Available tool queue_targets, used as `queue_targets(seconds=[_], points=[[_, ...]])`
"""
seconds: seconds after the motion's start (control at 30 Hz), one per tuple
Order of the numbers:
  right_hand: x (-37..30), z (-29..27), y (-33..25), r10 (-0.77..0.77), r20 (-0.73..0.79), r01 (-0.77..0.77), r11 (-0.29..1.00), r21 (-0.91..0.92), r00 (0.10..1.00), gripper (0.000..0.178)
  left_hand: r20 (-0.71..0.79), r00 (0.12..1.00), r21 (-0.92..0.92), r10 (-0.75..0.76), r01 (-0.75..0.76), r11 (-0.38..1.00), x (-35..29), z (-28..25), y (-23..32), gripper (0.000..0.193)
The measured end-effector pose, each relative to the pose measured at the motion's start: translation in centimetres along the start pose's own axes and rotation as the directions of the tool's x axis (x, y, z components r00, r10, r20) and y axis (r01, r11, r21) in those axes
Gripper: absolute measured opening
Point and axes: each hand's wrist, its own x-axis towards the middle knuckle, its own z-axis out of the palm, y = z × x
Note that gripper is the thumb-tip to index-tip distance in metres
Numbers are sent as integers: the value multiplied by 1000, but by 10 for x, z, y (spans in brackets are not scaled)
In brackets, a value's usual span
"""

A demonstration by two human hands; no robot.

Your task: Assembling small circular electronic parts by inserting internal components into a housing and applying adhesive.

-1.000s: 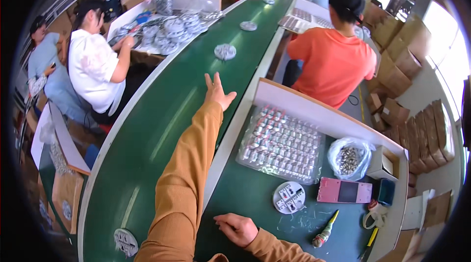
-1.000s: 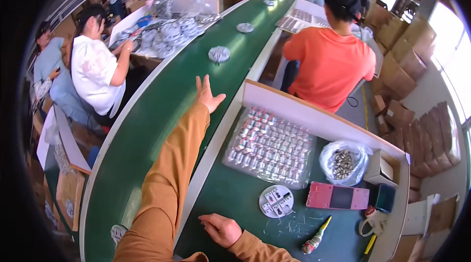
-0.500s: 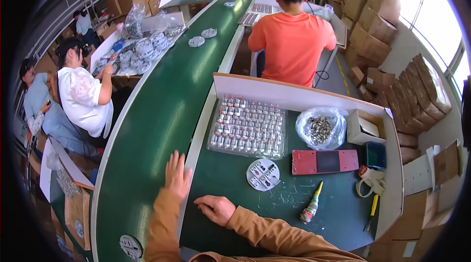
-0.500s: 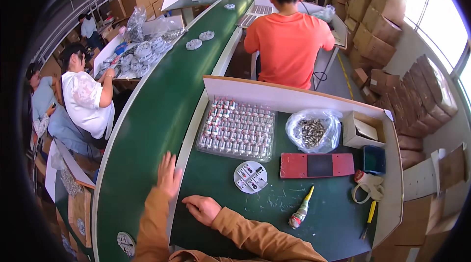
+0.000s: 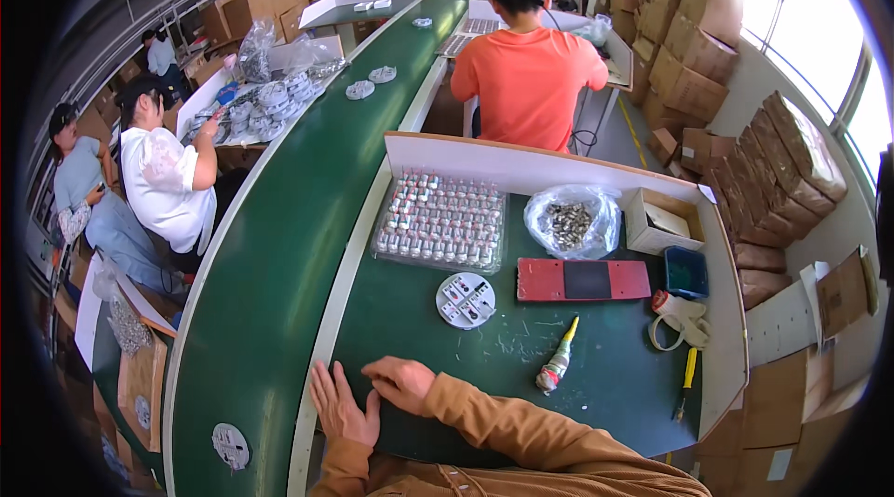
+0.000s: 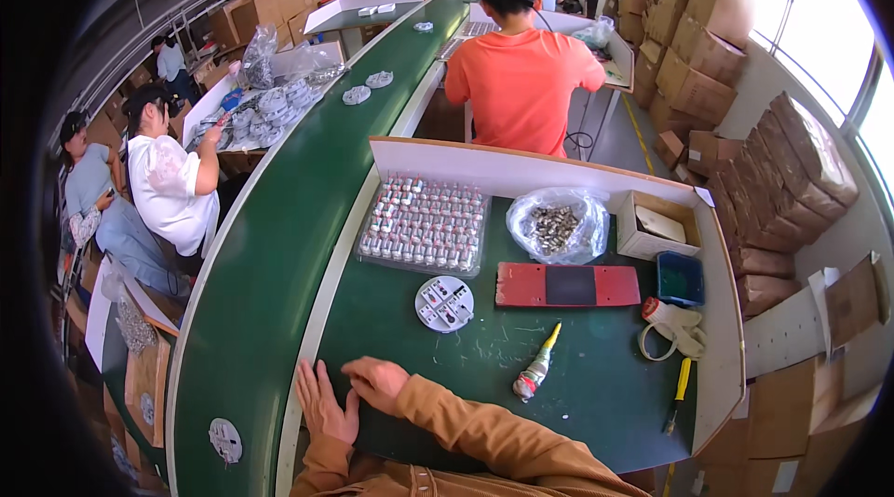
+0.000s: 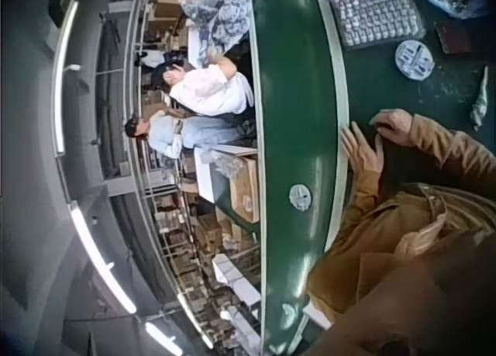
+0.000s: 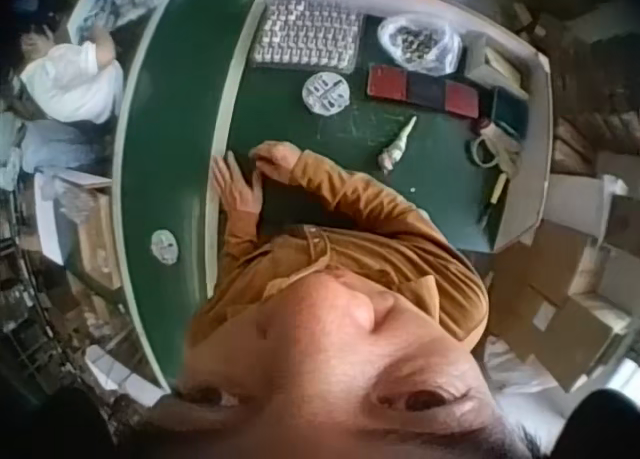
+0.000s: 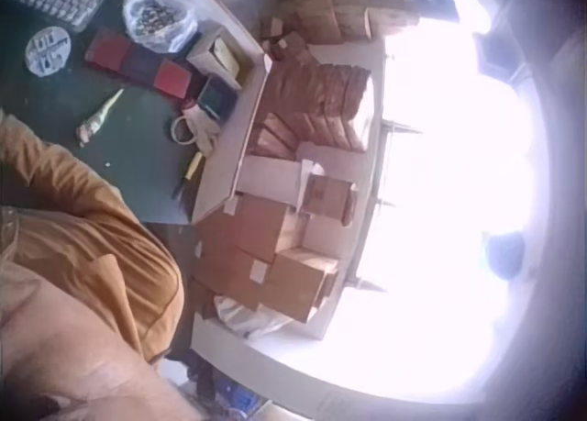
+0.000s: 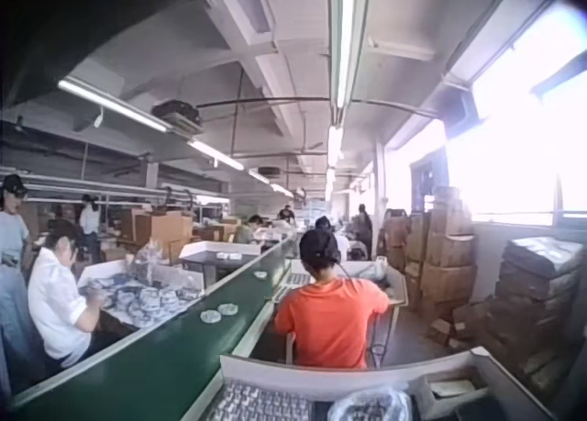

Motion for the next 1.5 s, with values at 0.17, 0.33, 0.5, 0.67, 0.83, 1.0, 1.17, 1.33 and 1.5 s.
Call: queue_targets(seconds=[0.17, 0.33, 0.5, 0.67, 0.83, 1.0, 1.17, 1.33, 1.5], points=[[-62, -14, -43, -32, -7, 32, 999, 42, 999, 26, 74, 990, 50, 122, -125, 991, -5, -17, 5, 88], [-70, -25, -36, -82, 22, 79, 993, 92, 996, 22, 216, 850, -111, 481, -468, 877, 4, -24, -4, 90], [-74, -30, -35, -72, 57, 62, 985, 162, 996, 28, 304, 661, -240, 686, -644, 726, 9, -29, -13, 93], [-69, -42, -43, -62, 101, 43, 983, 179, 993, 40, 350, 579, -243, 736, -703, 668, 15, -30, -15, 92], [-66, -52, -53, 32, 260, -74, 985, 156, 965, 45, 357, 565, -213, 744, -726, 654, 12, -29, -14, 90], [-69, -37, -51, 10, 233, -69, 966, 248, 973, 48, 340, 586, -177, 736, -729, 662, 8, -30, -15, 86], [-72, -23, -38, 37, 220, -88, 970, 227, 975, 50, 301, 631, -205, 715, -689, 695, 7, -29, -16, 77], [-66, -16, -38, -13, 90, -4, 982, 187, 996, 52, 198, 701, -181, 686, -661, 728, 0, -21, -23, 68], [-63, -29, -42, 35, 158, -54, 992, 115, 987, 52, 89, 736, -175, 671, -652, 738, -8, -12, -23, 60]])
